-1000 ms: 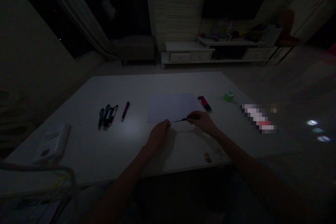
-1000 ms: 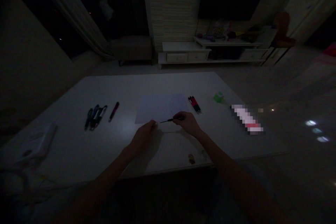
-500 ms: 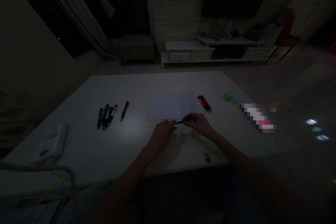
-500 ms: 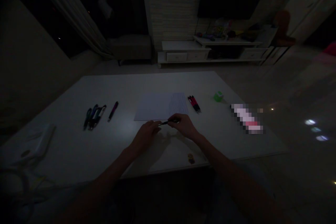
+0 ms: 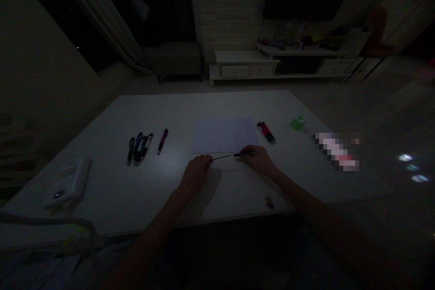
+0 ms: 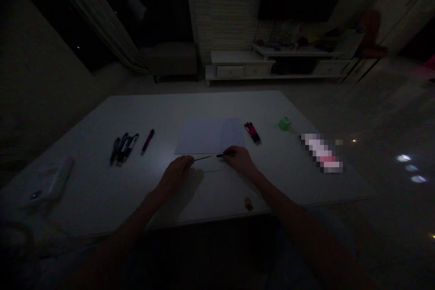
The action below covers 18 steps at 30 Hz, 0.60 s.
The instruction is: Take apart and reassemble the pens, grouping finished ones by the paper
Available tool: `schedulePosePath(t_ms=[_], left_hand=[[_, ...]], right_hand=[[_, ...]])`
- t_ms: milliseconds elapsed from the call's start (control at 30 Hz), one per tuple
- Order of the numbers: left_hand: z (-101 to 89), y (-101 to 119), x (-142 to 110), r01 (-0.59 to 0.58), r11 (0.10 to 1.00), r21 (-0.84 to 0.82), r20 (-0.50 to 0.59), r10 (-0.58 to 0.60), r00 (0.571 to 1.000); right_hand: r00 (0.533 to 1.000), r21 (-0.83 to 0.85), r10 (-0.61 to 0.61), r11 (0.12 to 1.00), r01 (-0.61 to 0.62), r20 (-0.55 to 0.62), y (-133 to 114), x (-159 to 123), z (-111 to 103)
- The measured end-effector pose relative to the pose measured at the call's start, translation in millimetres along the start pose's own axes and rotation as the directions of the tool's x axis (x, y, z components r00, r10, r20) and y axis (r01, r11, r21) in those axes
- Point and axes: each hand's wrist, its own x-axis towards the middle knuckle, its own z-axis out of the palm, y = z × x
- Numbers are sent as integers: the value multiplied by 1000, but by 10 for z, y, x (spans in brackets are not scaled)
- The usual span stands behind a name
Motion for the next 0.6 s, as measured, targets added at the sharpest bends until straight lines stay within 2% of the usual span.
schedulePosePath(t_ms=[100,233,333,467,600], left_hand=[[10,-12,-38,-3,1000,-3,9,3,1000],[-4,11,-61,-8,1000,3,12,8,1000],[-8,72,-61,-16,1000,16,42,16,999],[26,160,-66,-60,998,27,80,58,995],[55,143,-78,-79,995,54,107,73,992]], right_hand=[[996,-96,-82,992,78,-36,10,-8,116],[980,-151,-178,975,164,-88,-53,-34,110],[975,-66,-217,975,214,-42,-161,-113,99],[944,-11,-326,945,327,51,-272,-233,142],[944,-27,-319,946,323,89,-233,-240,64]])
